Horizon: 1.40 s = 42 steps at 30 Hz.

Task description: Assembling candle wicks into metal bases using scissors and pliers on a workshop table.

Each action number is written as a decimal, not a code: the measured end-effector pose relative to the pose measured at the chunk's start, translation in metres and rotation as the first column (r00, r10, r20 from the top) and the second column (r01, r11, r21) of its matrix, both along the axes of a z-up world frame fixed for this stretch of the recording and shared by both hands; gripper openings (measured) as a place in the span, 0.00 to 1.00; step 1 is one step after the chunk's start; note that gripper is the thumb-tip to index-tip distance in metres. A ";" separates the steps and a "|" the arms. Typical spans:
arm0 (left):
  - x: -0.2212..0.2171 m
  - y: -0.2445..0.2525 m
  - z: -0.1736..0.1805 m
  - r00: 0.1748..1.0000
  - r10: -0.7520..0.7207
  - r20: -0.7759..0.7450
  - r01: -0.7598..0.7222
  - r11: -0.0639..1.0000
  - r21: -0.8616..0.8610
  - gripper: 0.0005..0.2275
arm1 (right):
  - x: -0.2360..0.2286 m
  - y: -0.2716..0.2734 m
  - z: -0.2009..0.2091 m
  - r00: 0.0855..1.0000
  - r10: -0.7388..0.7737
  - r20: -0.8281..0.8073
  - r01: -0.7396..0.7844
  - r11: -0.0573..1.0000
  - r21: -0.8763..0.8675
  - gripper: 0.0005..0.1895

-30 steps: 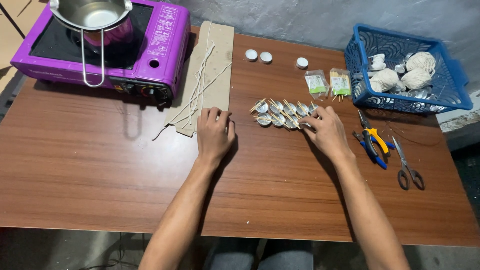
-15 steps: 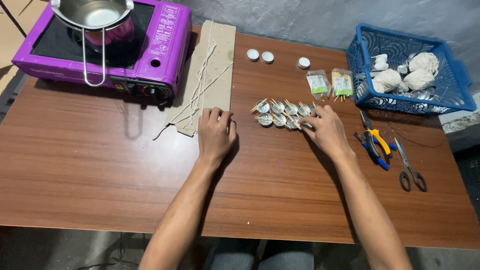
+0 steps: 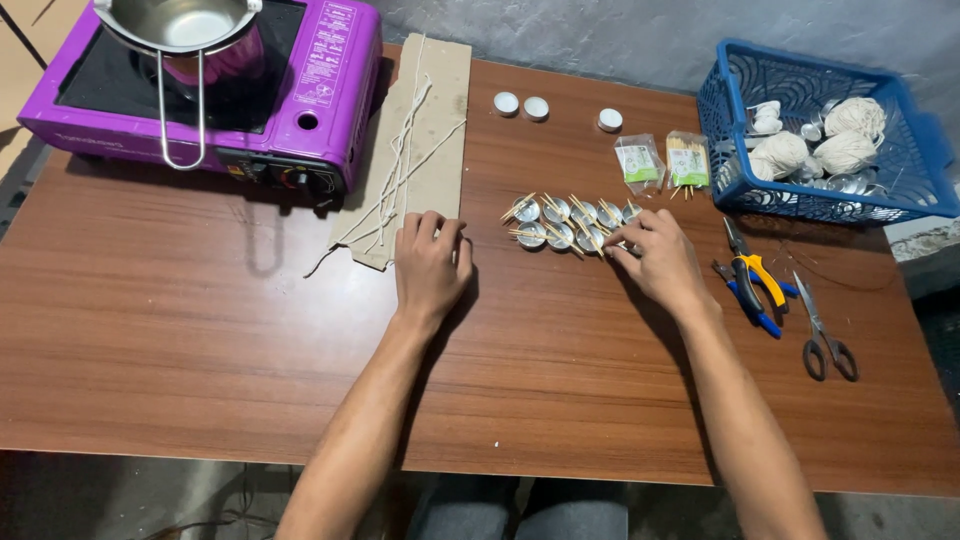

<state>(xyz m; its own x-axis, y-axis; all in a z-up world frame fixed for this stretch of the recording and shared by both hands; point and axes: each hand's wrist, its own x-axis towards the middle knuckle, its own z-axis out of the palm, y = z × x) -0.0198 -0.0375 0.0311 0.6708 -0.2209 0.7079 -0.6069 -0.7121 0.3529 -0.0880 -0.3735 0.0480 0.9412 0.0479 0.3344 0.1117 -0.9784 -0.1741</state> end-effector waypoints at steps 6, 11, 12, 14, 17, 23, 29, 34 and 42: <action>-0.003 0.002 0.006 1.000 -0.008 -0.003 0.008 1.000 -0.005 0.06 | -0.029 -0.010 0.013 0.998 0.011 0.055 -0.028 0.947 0.320 0.06; -0.011 -0.011 0.002 0.995 -0.088 0.047 0.087 0.996 0.028 0.06 | -0.071 0.041 0.012 0.996 0.090 -0.003 -0.073 0.821 0.566 0.06; -0.015 -0.016 -0.001 0.992 -0.123 0.032 0.122 0.992 0.044 0.06 | -0.079 0.056 0.017 0.990 0.133 -0.036 -0.084 0.790 0.607 0.05; -0.019 -0.023 -0.006 0.985 -0.167 0.042 0.164 0.985 0.051 0.07 | -0.082 0.053 -0.002 0.990 0.130 -0.062 -0.067 0.796 0.601 0.06; -0.023 -0.031 -0.012 0.969 -0.239 0.061 0.236 0.970 0.064 0.09 | -0.082 0.053 -0.013 0.992 0.107 -0.074 -0.044 0.811 0.583 0.06; -0.025 -0.035 -0.019 0.946 -0.321 0.048 0.316 0.944 0.091 0.11 | -0.084 0.047 -0.026 0.998 0.014 -0.069 0.024 0.852 0.523 0.05; -0.028 -0.032 -0.008 0.952 -0.303 0.035 0.300 0.951 0.078 0.09 | -0.086 0.045 -0.024 1.000 -0.011 -0.014 0.017 0.860 0.510 0.05; -0.029 -0.029 -0.004 0.958 -0.288 0.017 0.286 0.955 0.079 0.09 | -0.090 0.050 -0.020 1.000 0.012 0.019 -0.020 0.857 0.514 0.06; -0.026 -0.026 -0.005 0.963 -0.267 -0.035 0.268 0.961 0.062 0.09 | -0.092 0.050 -0.012 0.999 0.032 -0.001 -0.027 0.867 0.498 0.05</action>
<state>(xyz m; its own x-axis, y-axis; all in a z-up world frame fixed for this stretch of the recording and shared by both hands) -0.0454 -0.0634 0.0259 0.5991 -0.4399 0.6690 -0.7696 -0.5470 0.3294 -0.1798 -0.3240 0.0362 0.9452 -0.0948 0.3125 0.1350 -0.7579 -0.6382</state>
